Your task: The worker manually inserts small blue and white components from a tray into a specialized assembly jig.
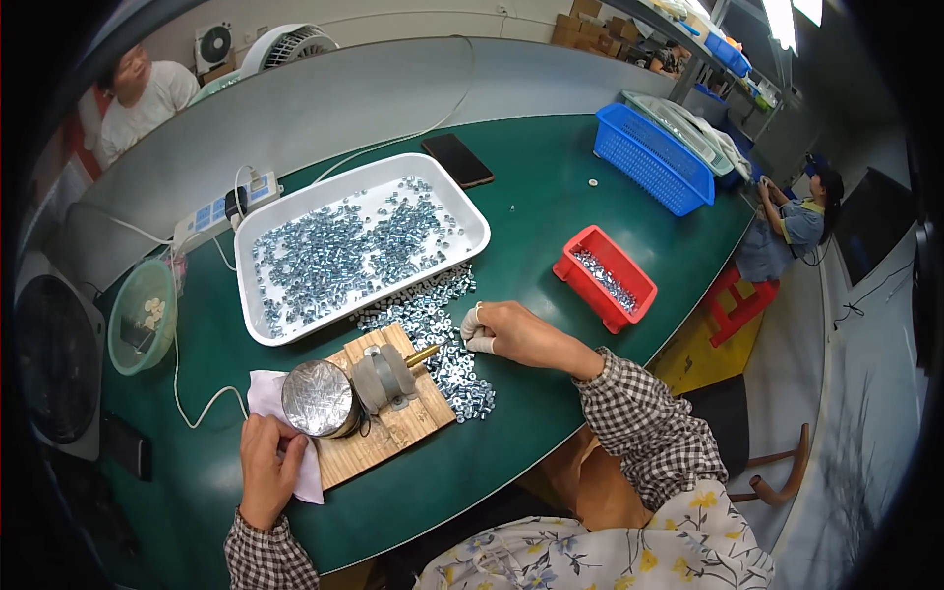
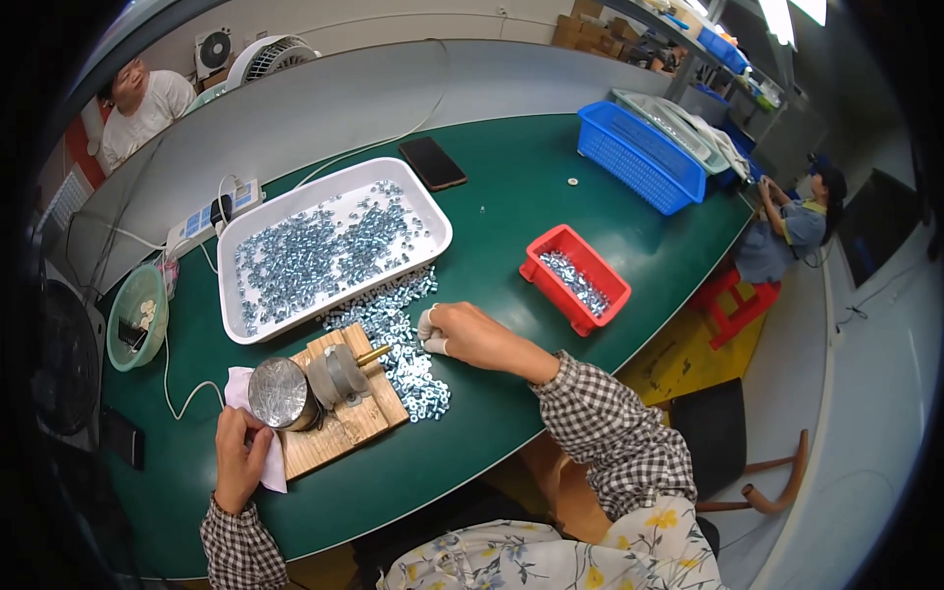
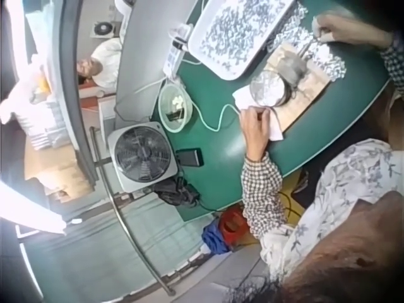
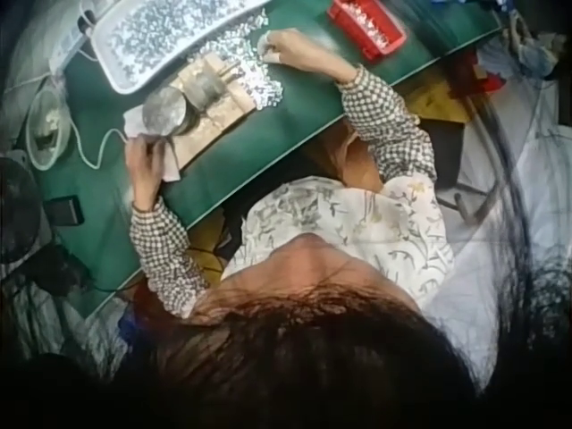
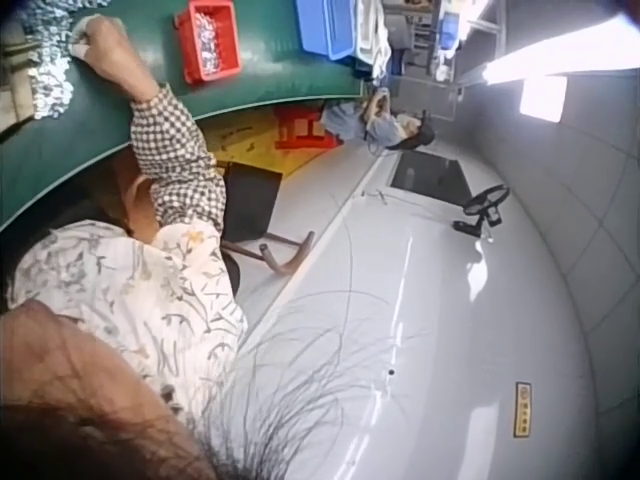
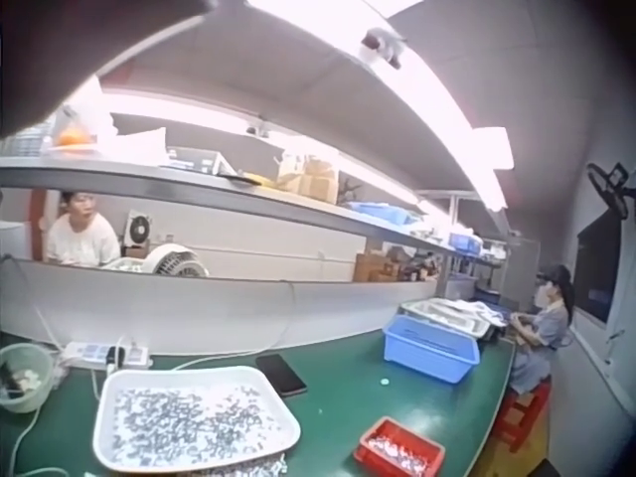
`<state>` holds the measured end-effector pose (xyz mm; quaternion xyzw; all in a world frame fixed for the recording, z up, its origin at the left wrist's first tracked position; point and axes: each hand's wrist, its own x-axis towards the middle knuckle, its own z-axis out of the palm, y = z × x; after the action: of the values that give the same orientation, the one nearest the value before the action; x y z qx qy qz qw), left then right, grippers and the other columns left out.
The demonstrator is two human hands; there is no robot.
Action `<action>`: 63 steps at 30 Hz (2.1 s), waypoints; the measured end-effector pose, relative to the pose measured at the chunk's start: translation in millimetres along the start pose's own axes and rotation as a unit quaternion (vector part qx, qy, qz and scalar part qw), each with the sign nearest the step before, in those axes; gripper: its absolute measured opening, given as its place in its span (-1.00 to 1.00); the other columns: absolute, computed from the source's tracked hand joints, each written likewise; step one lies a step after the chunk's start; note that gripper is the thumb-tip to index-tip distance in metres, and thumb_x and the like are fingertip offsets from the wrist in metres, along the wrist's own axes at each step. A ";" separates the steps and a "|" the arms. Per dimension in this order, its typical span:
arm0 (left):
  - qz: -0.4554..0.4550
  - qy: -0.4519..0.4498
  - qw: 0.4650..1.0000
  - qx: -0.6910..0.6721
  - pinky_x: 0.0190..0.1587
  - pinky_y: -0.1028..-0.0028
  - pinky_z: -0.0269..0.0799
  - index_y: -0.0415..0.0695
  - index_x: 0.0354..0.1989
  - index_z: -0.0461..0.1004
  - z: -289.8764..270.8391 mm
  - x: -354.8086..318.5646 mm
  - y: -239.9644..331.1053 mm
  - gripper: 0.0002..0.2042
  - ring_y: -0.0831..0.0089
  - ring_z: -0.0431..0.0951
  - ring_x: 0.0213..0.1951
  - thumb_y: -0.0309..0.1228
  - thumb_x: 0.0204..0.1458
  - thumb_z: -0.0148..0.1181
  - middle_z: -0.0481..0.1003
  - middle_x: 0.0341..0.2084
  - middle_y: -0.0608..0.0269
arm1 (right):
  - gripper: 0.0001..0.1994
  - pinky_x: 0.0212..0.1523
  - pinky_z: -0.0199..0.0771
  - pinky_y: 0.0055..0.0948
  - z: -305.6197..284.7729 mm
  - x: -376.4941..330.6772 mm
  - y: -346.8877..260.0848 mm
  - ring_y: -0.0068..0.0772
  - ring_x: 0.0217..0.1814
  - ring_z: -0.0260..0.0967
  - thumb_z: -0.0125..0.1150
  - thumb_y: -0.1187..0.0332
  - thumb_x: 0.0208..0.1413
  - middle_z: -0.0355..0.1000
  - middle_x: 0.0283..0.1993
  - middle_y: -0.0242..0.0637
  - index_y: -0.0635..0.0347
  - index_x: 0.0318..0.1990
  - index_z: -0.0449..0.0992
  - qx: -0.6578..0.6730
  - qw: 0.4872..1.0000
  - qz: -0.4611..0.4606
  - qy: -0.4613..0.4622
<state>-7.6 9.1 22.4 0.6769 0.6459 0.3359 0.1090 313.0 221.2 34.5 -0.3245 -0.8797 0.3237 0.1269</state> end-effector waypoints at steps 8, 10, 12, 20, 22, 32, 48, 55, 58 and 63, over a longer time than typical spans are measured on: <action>-0.020 0.004 1.000 -0.003 -0.36 0.35 0.22 -0.24 -0.51 0.36 0.3 1.9 4.9 -0.85 0.24 0.31 -0.43 -0.60 -0.15 0.26 0.30 -0.58 0.16 | -0.85 -0.29 0.44 -0.43 2.3 16.0 12.2 -0.39 -0.33 0.44 0.25 0.49 0.02 0.45 -0.37 -0.21 0.36 -0.27 0.48 -0.012 0.998 -0.015 0.063; -0.016 0.009 1.000 -0.020 -0.36 0.36 0.22 -0.23 -0.51 0.37 1.1 4.0 5.2 -0.85 0.25 0.31 -0.43 -0.60 -0.15 0.26 0.31 -0.58 0.17 | -0.87 -0.29 0.44 -0.45 3.2 16.6 14.5 -0.41 -0.33 0.43 0.24 0.50 0.03 0.45 -0.37 -0.21 0.36 -0.27 0.49 0.020 0.998 -0.001 0.053; -0.025 0.010 1.000 -0.012 -0.35 0.36 0.22 -0.23 -0.51 0.37 0.3 1.9 4.9 -0.85 0.26 0.32 -0.44 -0.60 -0.15 0.27 0.32 -0.58 0.18 | -0.88 -0.29 0.44 -0.46 1.8 15.2 12.9 -0.44 -0.34 0.42 0.22 0.52 0.04 0.45 -0.37 -0.23 0.36 -0.26 0.49 0.033 0.998 0.011 0.059; 0.001 0.016 1.000 -0.001 -0.34 0.37 0.22 -0.20 -0.51 0.39 1.0 1.5 1.5 -0.85 0.30 0.32 -0.45 -0.58 -0.16 0.28 0.36 -0.59 0.24 | -0.87 -0.29 0.43 -0.47 -3.8 7.0 2.9 -0.45 -0.35 0.39 0.23 0.52 0.04 0.44 -0.34 -0.24 0.35 -0.25 0.49 0.025 0.995 0.039 0.086; 0.015 0.022 1.000 -0.005 -0.34 0.38 0.22 -0.19 -0.51 0.39 1.6 2.1 0.9 -0.85 0.31 0.32 -0.45 -0.58 -0.16 0.29 0.37 -0.59 0.26 | -0.86 -0.29 0.42 -0.47 0.5 6.4 2.3 -0.45 -0.35 0.39 0.24 0.52 0.04 0.43 -0.33 -0.24 0.35 -0.24 0.49 0.023 0.994 0.043 0.094; 0.031 0.029 0.999 0.002 -0.36 0.38 0.21 -0.19 -0.51 0.39 -1.0 3.7 2.8 -0.85 0.32 0.30 -0.47 -0.58 -0.16 0.29 0.38 -0.59 0.27 | -0.86 -0.20 0.51 -0.52 10.1 6.6 0.5 -0.49 -0.26 0.47 0.22 0.55 0.08 0.47 -0.26 -0.29 0.35 -0.20 0.50 0.241 0.964 0.018 0.113; 0.025 0.052 0.998 0.026 -0.33 0.38 0.18 -0.18 -0.50 0.39 4.1 4.3 2.7 -0.85 0.30 0.29 -0.46 -0.58 -0.15 0.29 0.36 -0.59 0.26 | -0.91 -0.20 0.56 -0.54 11.2 3.0 -9.7 -0.47 -0.25 0.52 0.19 0.57 0.10 0.50 -0.27 -0.25 0.38 -0.24 0.51 0.401 0.914 0.060 0.016; 0.024 0.048 0.998 0.014 -0.33 0.35 0.19 -0.20 -0.50 0.37 4.9 6.3 0.8 -0.85 0.26 0.29 -0.46 -0.57 -0.14 0.27 0.35 -0.60 0.23 | -0.92 -0.24 0.57 -0.56 19.3 4.6 -6.8 -0.48 -0.27 0.52 0.19 0.58 0.10 0.50 -0.28 -0.25 0.38 -0.25 0.52 0.407 0.912 0.032 0.035; 0.004 0.038 0.999 -0.004 -0.34 0.32 0.20 -0.21 -0.50 0.37 6.3 7.6 2.0 -0.85 0.24 0.29 -0.45 -0.58 -0.14 0.26 0.33 -0.60 0.19 | -0.91 -0.26 0.56 -0.57 19.0 2.7 -5.5 -0.49 -0.28 0.52 0.19 0.58 0.09 0.50 -0.31 -0.26 0.38 -0.25 0.52 0.394 0.917 0.033 0.054; 0.004 -0.005 1.000 -0.005 -0.36 0.34 0.20 -0.24 -0.49 0.34 -3.8 0.5 -0.2 -0.86 0.25 0.29 -0.44 -0.61 -0.13 0.22 0.28 -0.57 0.16 | -0.93 -0.32 0.55 -0.57 27.6 11.6 -8.0 -0.53 -0.36 0.51 0.19 0.55 0.11 0.50 -0.38 -0.30 0.38 -0.27 0.50 0.395 0.917 -0.028 0.043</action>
<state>-10.0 8.5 25.3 0.6805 0.6412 0.3357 0.1145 288.4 210.7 19.0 -0.2369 -0.6826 0.6270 0.2913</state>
